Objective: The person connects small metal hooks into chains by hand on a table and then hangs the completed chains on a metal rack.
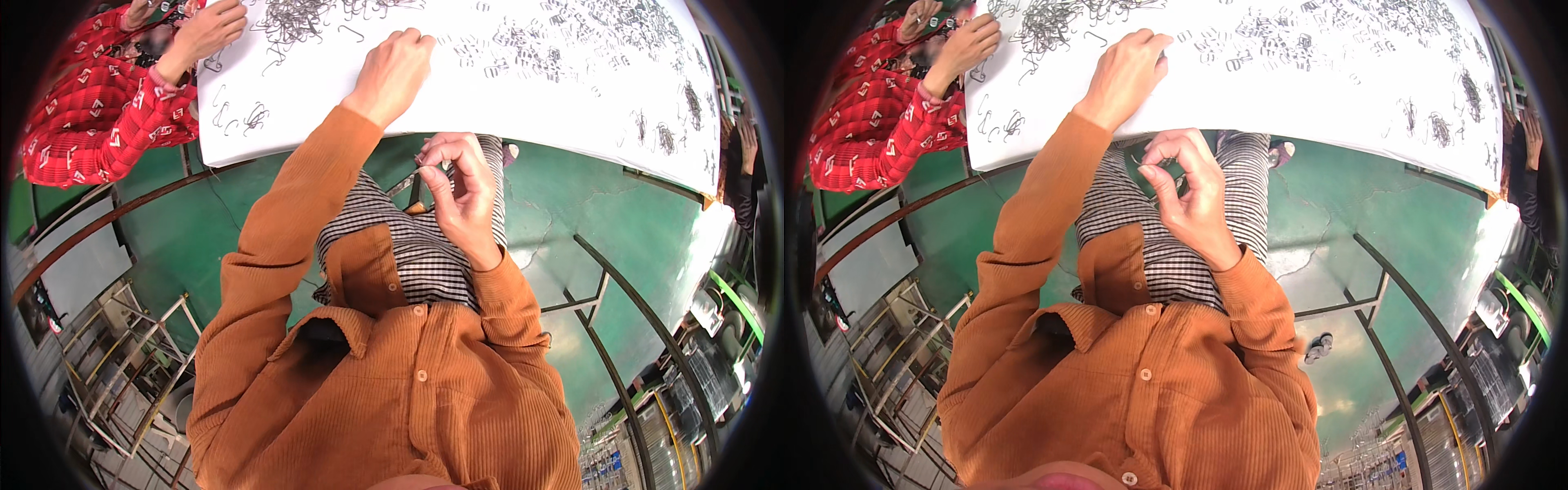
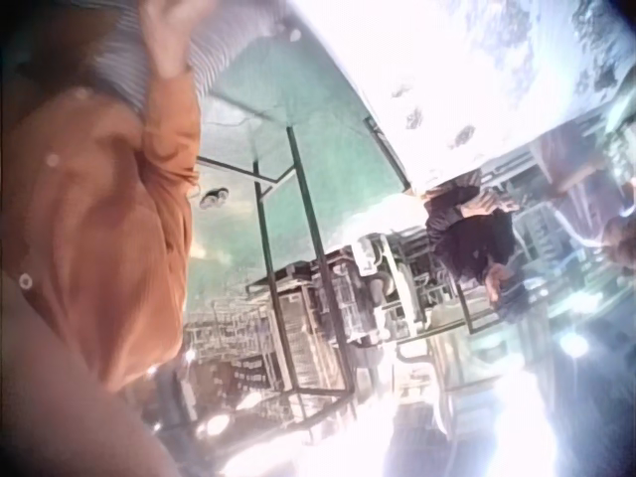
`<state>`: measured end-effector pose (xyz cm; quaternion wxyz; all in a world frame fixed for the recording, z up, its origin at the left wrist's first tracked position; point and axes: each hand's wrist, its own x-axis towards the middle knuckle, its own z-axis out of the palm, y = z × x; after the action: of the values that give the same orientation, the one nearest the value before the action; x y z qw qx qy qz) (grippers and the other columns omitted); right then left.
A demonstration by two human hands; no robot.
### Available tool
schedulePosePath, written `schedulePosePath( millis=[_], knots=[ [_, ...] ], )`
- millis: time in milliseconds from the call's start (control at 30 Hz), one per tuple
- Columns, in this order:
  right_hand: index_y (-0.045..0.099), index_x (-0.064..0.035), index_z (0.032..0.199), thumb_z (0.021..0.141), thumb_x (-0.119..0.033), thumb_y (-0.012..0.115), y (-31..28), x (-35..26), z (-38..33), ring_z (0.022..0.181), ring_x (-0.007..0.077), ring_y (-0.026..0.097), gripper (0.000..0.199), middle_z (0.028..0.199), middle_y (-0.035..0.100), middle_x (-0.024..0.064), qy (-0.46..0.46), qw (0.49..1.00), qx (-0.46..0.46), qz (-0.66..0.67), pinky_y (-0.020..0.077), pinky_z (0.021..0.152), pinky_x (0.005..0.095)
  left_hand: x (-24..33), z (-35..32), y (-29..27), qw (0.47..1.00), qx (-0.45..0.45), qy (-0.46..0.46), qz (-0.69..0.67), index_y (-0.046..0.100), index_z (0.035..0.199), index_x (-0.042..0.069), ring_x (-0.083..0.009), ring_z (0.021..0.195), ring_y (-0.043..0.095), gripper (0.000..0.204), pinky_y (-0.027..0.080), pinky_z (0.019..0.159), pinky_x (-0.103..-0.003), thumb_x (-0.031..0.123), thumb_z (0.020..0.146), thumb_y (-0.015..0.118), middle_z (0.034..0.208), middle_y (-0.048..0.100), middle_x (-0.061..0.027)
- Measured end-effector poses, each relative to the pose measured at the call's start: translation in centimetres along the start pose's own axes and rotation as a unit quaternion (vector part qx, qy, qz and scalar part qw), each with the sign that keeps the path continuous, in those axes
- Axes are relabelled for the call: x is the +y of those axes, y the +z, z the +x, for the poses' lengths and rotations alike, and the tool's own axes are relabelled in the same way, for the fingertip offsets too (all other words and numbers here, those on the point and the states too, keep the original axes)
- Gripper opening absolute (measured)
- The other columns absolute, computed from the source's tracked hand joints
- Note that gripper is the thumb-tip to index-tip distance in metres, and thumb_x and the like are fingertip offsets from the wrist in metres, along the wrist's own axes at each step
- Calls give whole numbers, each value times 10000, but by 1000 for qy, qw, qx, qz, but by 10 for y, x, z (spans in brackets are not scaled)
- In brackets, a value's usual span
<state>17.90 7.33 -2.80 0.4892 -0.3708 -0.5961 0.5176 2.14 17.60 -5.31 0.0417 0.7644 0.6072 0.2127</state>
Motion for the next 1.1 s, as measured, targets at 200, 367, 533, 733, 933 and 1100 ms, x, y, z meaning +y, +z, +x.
schedulePosePath(
  millis=[200,367,533,733,933,1100],
  knots=[
    [581,-25,850,786,12,679,2,7,3,843,237,583,122,882,584,96,-9,1000,-3,-7,472,765,322,-23,-49,-42,951,-9,-165,-261,635,995,-33,-243,821,680,154,559,747,-329,7,846,637,902,667,-110],
    [583,-27,852,789,15,670,15,12,9,840,242,580,116,883,580,96,-29,999,-9,-26,473,760,324,20,-90,-82,775,64,-340,-530,626,954,-61,-162,866,675,111,561,763,-255,-16,856,654,921,682,-124],
    [577,-24,854,795,21,661,25,11,16,826,247,581,112,885,580,101,-38,998,-8,-46,476,748,328,39,-107,-87,781,103,-312,-531,621,938,-63,-141,855,660,112,564,748,-246,-39,840,669,928,667,-112],
    [587,-20,877,800,22,658,34,11,20,814,251,587,112,894,587,103,-63,995,-32,-70,486,733,332,40,-116,-92,788,121,-307,-521,626,928,-60,-119,838,651,125,559,741,-240,-45,821,688,919,667,-92],
    [620,-10,934,856,-34,622,30,28,70,783,242,612,82,867,622,112,-123,987,-30,-100,494,728,329,40,-126,-100,807,143,-294,-492,636,914,-47,-107,818,648,112,552,728,-235,-51,816,689,905,670,-78],
    [640,0,729,772,-62,564,79,106,176,767,398,629,107,752,632,208,-171,906,-3,-388,517,682,466,38,-126,-96,821,140,-280,-478,642,910,-43,-101,816,645,107,543,720,-228,-58,814,687,903,672,-71]
  ],
)
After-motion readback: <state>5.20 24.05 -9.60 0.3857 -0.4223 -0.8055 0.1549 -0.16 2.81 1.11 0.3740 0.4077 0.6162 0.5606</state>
